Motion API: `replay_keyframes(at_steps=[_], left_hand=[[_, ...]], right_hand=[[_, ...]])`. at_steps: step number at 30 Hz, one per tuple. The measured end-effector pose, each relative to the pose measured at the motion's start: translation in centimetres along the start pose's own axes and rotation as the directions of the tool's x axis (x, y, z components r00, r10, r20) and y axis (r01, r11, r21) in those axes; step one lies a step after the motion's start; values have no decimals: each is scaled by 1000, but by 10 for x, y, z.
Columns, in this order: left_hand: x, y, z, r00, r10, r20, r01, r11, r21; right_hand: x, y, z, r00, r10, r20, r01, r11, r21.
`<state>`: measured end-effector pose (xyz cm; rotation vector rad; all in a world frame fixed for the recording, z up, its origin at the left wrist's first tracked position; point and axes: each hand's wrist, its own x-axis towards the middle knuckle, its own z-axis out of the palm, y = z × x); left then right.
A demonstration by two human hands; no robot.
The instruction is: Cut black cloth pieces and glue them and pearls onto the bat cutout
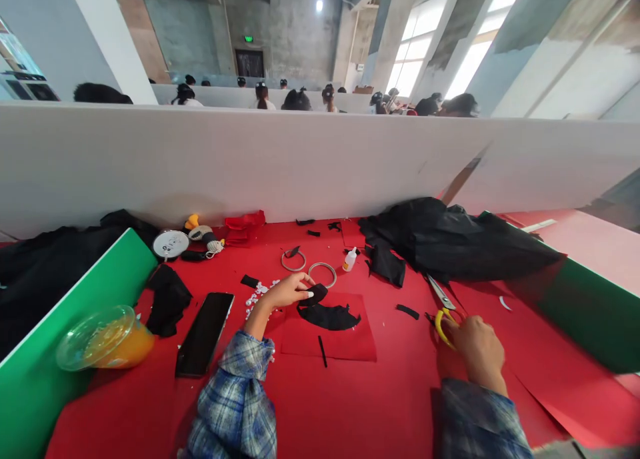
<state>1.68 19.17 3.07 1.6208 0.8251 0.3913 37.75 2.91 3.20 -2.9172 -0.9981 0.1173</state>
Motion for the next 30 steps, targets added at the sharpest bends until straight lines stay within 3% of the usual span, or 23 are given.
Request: replay_keyframes(at_steps=[4,10,13,14,16,18,19,20,22,25,28,30], left_hand=[[0,2,-2,1000,-5,25,4,999,36],[11,-1,8,998,40,-52,-30,981,189],[20,-1,24,996,68,-66,-46,956,288],[22,-1,29,995,77,-63,-53,946,321],[26,0,40,994,95,-61,-65,922,381],[29,1,48,991,115,-73,-72,900,431],[30,1,51,988,125,-86,-73,890,451],[30,2,53,986,135,-101,-73,881,468],[31,3,55,979,156,-127,-75,870,488],[32,4,54,977,181,-116,-106,873,476],[32,4,51,979,189,-78,-134,882,451],[33,2,50,980,185,-75,-131,878,460]], right_hand=[[1,-3,8,1000,-25,2,25,1000,7],[-1,-1,9,1000,-9,-25,8,999,-40],[-3,-15,3,978,-173,-113,171,985,-27],[-5,-25,3,945,-291,-149,295,956,7],[-10,-50,6,805,-555,-208,586,800,133],[-17,-78,15,715,-670,-199,699,691,184],[-22,-90,22,629,-756,-182,773,585,243],[-26,-100,28,575,-803,-157,805,520,285],[-35,-114,42,528,-840,-122,822,470,321],[-44,-119,54,501,-864,-53,818,453,353],[-48,-117,54,463,-886,22,804,430,411],[-48,-117,52,463,-886,44,791,434,431]])
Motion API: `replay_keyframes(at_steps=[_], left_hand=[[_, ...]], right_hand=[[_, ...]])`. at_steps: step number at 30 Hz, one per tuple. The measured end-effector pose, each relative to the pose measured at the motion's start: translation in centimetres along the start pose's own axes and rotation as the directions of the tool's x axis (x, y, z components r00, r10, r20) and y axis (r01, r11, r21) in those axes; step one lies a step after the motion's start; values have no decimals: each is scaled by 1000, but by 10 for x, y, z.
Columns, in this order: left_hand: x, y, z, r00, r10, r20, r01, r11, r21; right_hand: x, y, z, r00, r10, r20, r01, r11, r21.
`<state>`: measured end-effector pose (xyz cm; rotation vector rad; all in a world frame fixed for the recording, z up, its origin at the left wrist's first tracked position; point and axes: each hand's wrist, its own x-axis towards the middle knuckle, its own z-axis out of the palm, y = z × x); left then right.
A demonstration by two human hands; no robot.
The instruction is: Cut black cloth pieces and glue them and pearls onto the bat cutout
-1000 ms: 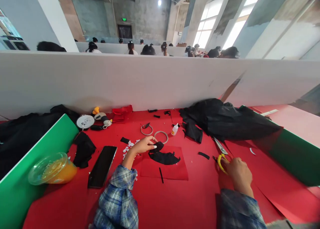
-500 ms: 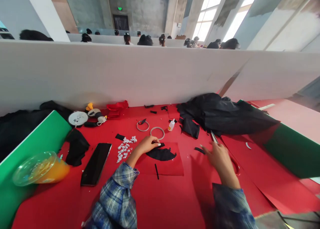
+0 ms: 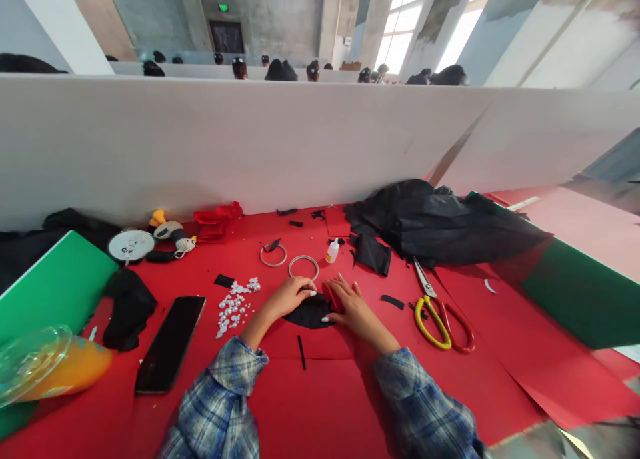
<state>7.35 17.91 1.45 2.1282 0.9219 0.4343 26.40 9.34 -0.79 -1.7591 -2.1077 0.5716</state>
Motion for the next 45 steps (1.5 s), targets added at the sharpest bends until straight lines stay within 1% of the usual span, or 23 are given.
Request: replay_keyframes(at_steps=[3,8,12,16,18,20,24,27,34,37,40,43,45], left_hand=[[1,-5,3,1000,-12,-18,12,999,34],[3,-10,10,998,-15,-57,19,998,66],[3,-12,16,996,-15,-88,23,996,85],[3,-10,18,993,-28,-118,39,995,92],[2,-8,14,991,-39,-126,51,994,94],[0,-6,7,992,-50,-119,61,994,92],[-5,-5,-13,995,-65,-74,69,996,57],[-7,-8,-20,997,-66,-47,67,998,9],[-6,-17,-16,993,-111,-36,108,992,-72],[-6,-18,-15,992,-118,-45,113,989,-92],[-6,-19,-14,991,-118,-55,111,987,-118],[-6,-20,-14,991,-119,-64,107,982,-157],[-6,-21,-15,990,-119,-71,103,976,-192]], right_hand=[[1,-1,-1,1000,15,3,-15,1000,2],[2,0,1,1000,-2,-15,2,1000,-9],[0,-2,-2,998,-32,-53,30,999,-33],[-5,-7,-4,997,-60,-55,55,994,-90],[-7,-9,-5,995,-79,-53,72,990,-123],[-8,-12,-6,994,-99,-48,90,983,-158],[-9,-14,-9,992,-125,-32,116,971,-209],[-9,-14,-12,991,-125,-39,114,970,-216],[-10,-14,-11,990,-137,-40,125,969,-215],[-10,-14,-11,992,-125,-31,114,965,-234],[-9,-14,-9,992,-120,-33,110,971,-214],[-8,-11,-6,989,-124,-81,111,983,-148],[-7,-7,-5,981,-111,-159,99,992,-81]])
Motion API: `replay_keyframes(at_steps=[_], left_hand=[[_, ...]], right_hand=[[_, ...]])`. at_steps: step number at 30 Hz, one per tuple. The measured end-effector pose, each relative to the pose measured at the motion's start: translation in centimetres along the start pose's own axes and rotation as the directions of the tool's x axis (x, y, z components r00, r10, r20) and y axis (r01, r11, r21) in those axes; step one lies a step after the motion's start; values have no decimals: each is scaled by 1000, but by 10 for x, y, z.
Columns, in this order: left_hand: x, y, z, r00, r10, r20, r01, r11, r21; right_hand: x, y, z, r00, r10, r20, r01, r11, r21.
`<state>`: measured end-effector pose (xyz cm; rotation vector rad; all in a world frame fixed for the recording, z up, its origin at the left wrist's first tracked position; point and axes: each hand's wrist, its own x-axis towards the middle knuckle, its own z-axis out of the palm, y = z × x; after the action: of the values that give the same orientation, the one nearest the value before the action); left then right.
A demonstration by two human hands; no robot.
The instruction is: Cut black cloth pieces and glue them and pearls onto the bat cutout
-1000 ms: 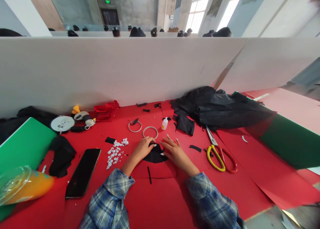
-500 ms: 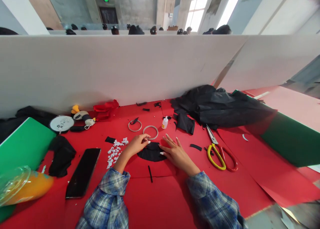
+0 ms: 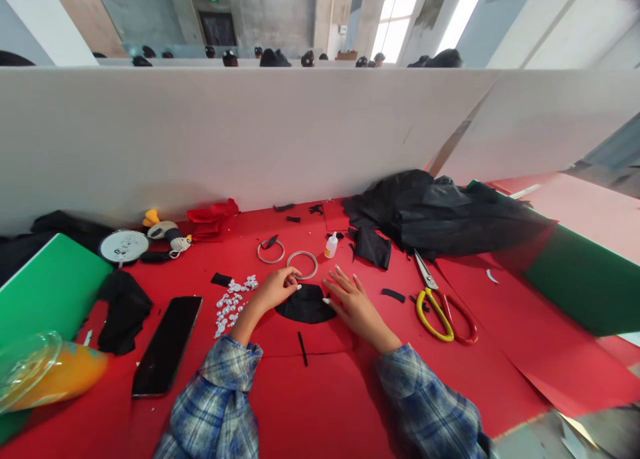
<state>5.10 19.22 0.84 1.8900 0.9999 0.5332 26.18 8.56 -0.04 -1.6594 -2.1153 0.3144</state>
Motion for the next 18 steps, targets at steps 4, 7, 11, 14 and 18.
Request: replay_keyframes(at_steps=[4,7,11,14,18], left_hand=[[1,4,-5,1000,14,-6,-15,995,-97],[0,12,-8,1000,27,7,-25,981,-190],[-4,27,-8,998,42,47,-27,959,-281],[-8,39,-6,993,52,108,-17,953,-302],[-11,48,-2,975,81,205,-16,954,-300]], right_hand=[[1,6,1,981,102,-165,-64,972,225],[5,7,3,963,218,-158,-108,849,517],[13,3,9,965,260,-18,-111,473,874],[17,2,8,965,264,-5,-94,362,927],[15,1,-4,975,220,-33,-54,380,924]])
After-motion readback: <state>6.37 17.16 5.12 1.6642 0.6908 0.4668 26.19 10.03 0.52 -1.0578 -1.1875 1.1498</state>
